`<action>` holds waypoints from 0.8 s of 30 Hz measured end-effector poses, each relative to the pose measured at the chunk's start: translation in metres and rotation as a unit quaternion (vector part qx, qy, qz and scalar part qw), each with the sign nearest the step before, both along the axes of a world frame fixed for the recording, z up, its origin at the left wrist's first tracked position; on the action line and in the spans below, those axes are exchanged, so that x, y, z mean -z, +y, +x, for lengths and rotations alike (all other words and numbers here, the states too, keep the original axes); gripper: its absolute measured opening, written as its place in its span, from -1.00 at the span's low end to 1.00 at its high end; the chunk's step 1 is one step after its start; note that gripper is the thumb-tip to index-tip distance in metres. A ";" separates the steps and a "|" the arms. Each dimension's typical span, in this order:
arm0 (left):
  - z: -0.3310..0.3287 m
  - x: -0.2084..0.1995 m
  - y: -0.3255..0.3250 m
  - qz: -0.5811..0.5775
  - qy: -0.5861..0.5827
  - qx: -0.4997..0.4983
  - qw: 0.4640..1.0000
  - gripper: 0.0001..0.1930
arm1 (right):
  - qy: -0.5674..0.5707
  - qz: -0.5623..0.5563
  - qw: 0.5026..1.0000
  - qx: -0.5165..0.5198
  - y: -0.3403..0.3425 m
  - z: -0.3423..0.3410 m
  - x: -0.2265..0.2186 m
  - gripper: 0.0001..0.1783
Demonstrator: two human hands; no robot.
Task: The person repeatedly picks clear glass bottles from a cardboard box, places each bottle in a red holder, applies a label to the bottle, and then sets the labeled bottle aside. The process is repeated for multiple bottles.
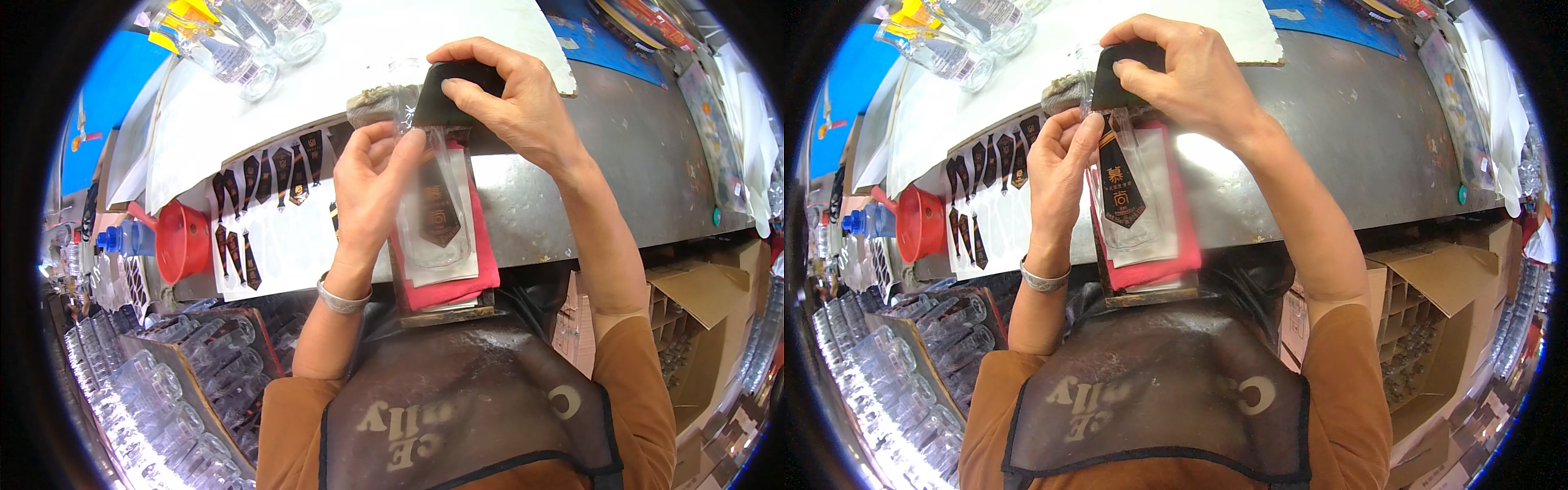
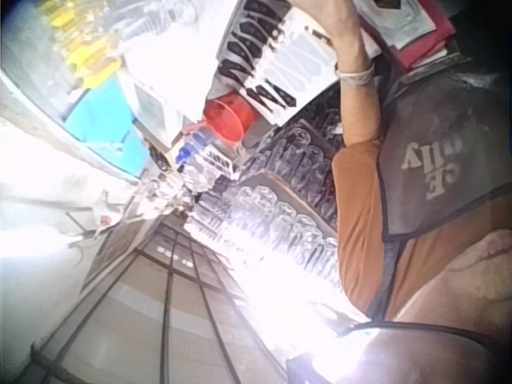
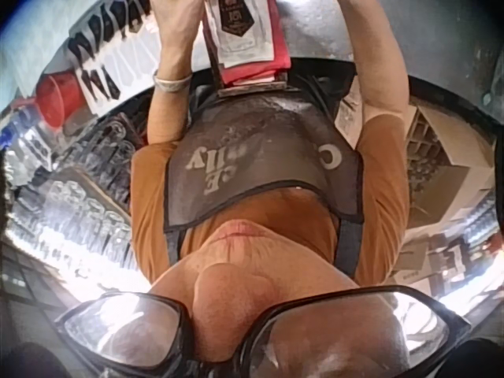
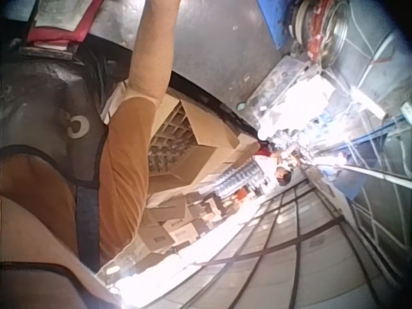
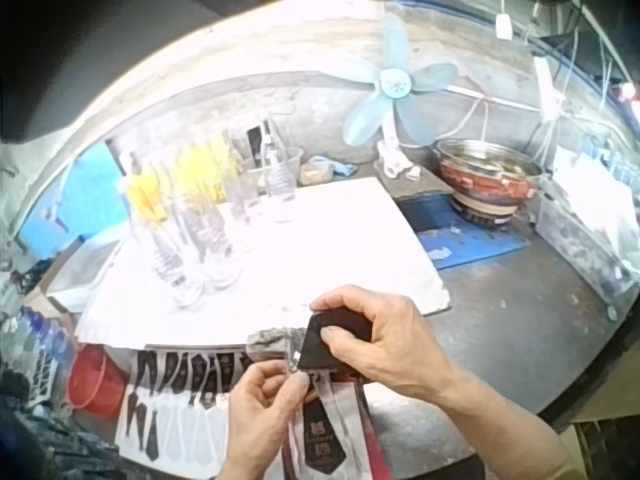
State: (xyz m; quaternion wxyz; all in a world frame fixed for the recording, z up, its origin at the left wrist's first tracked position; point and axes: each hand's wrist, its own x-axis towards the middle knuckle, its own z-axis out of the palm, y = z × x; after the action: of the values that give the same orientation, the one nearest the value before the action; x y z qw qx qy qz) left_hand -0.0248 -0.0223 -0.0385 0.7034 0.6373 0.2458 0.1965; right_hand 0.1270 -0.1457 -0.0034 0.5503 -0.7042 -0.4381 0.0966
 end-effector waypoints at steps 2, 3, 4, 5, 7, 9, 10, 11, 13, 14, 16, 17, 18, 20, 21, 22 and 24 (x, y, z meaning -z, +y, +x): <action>0.000 0.001 0.001 -0.003 0.002 0.003 1.000 -0.56 | -0.015 -0.023 1.000 0.009 0.004 0.001 -0.003 -0.70; 0.000 0.000 0.001 -0.006 0.004 0.002 1.000 -0.57 | -0.013 -0.017 1.000 0.006 0.005 0.002 -0.003 -0.70; 0.000 0.000 0.000 -0.008 0.005 0.002 1.000 -0.57 | -0.012 -0.010 1.000 0.002 0.006 0.002 -0.004 -0.71; 0.000 -0.001 -0.001 -0.007 0.003 -0.007 1.000 -0.58 | -0.011 -0.003 1.000 -0.001 0.007 0.002 -0.004 -0.71; 0.001 -0.002 -0.005 -0.003 0.002 -0.023 1.000 -0.62 | -0.046 -0.001 0.999 -0.020 0.007 -0.003 -0.005 -0.71; 0.000 -0.002 -0.004 0.006 0.007 -0.020 1.000 -0.61 | -0.083 -0.010 0.996 -0.009 0.009 -0.004 -0.005 -0.71; 0.000 -0.003 -0.003 0.011 0.009 -0.018 1.000 -0.61 | -0.080 -0.012 0.997 -0.003 0.010 -0.004 -0.008 -0.71; 0.000 -0.003 -0.004 0.014 0.012 -0.021 1.000 -0.61 | -0.077 -0.013 0.997 0.003 0.010 -0.004 -0.012 -0.72; 0.001 -0.002 -0.005 0.019 0.017 -0.027 0.999 -0.60 | -0.092 -0.010 0.996 -0.002 0.011 -0.004 -0.013 -0.72; 0.002 -0.002 -0.004 0.019 0.016 -0.024 0.999 -0.60 | -0.110 -0.005 0.994 -0.013 0.012 -0.004 -0.010 -0.73; 0.002 -0.001 -0.002 0.019 0.014 -0.017 1.000 -0.59 | -0.127 0.011 0.992 0.006 0.013 -0.003 -0.004 -0.73; 0.001 0.000 -0.001 0.014 0.016 -0.013 1.000 -0.58 | -0.126 0.023 0.991 0.036 0.014 -0.003 -0.001 -0.73; 0.001 0.000 0.000 0.009 0.019 -0.008 1.000 -0.57 | -0.126 0.035 0.989 0.067 0.013 -0.002 0.000 -0.73; -0.001 -0.001 0.007 -0.005 0.042 0.002 0.999 -0.54 | -0.041 0.048 0.995 0.083 0.002 -0.006 -0.006 -0.76; 0.000 -0.002 0.014 -0.015 0.061 0.009 0.998 -0.52 | 0.038 0.074 0.994 0.075 -0.003 -0.005 -0.003 -0.76; 0.002 -0.004 0.018 -0.026 0.079 0.015 0.996 -0.49 | 0.117 0.099 0.986 0.065 -0.008 -0.004 0.000 -0.75; 0.007 -0.008 0.013 0.038 0.108 0.008 0.993 -0.44 | 0.200 0.058 0.977 0.040 -0.025 -0.009 0.006 -0.73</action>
State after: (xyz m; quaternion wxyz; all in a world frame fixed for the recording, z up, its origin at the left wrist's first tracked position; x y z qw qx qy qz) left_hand -0.0182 -0.0090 -0.0306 0.6493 0.6831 0.3077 0.1306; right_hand 0.1184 -0.1707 -0.0091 0.6703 -0.6544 -0.2950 0.1880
